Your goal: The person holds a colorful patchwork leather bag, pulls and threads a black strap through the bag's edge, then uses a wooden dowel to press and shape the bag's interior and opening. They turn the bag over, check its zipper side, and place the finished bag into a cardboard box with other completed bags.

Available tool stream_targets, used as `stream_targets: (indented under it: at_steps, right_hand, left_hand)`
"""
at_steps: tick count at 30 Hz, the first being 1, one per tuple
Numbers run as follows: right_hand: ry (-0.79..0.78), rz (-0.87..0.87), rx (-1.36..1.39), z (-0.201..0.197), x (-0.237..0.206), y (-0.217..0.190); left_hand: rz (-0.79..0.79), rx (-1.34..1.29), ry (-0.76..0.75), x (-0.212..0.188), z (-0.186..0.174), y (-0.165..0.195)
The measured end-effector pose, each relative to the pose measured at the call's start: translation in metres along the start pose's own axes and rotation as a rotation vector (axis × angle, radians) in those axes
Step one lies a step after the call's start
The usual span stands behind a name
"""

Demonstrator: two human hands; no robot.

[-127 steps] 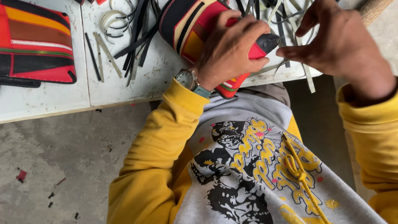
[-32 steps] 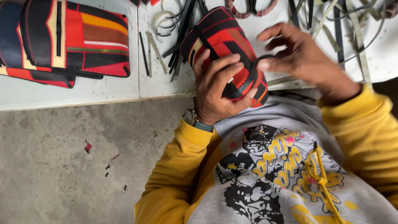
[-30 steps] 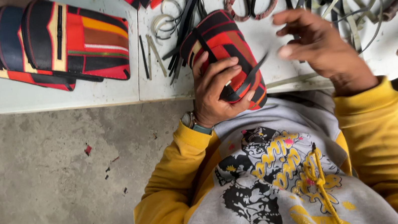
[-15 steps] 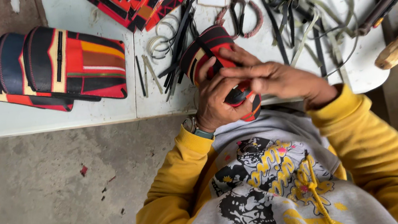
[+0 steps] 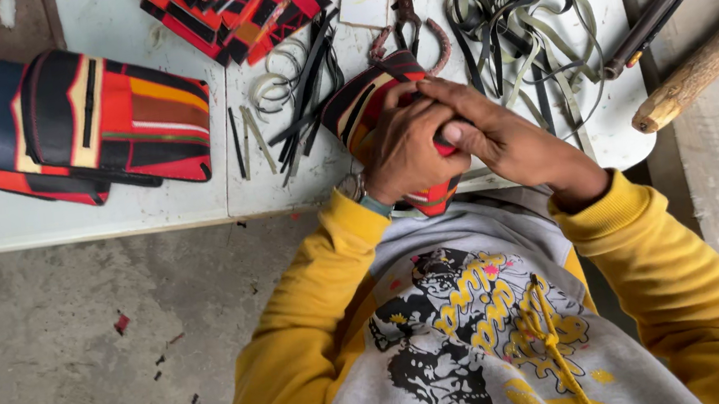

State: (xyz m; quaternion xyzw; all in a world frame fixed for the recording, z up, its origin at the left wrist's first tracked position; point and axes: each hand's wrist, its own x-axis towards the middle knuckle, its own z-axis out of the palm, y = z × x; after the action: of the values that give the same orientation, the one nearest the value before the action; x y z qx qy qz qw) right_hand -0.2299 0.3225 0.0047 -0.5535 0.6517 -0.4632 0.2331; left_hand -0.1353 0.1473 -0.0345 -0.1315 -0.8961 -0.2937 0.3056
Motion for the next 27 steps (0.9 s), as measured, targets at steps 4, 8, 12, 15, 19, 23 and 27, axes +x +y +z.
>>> stream_targets:
  at_steps: [4,8,12,15,19,23,27]
  right_hand:
    - [0.043,0.078,-0.152,0.010,0.004,-0.012]
    - [0.165,0.094,-0.243,0.020,0.005,-0.017]
    - [0.065,0.072,0.126,0.001,0.013,-0.004]
    - [0.352,0.300,0.083,-0.017,0.043,0.028]
    - [0.384,0.360,-0.480,-0.005,0.112,0.104]
    - [0.365,0.209,-0.954,0.002,0.156,0.168]
    - [0.032,0.704,-0.552,-0.026,0.148,0.164]
  left_hand:
    - [0.001,-0.014,-0.024,0.002,0.010,-0.006]
    - [0.002,-0.040,0.039,-0.002,0.012,-0.006]
    - [-0.007,0.002,-0.025,-0.017,-0.018,-0.002]
    - [-0.013,-0.007,0.056,-0.031,-0.051,-0.002]
    - [-0.093,-0.027,0.088,-0.041,-0.067,0.010]
    - [-0.106,-0.005,0.094,-0.041,-0.071,0.016]
    - [-0.037,0.025,0.232,-0.048,-0.072,0.010]
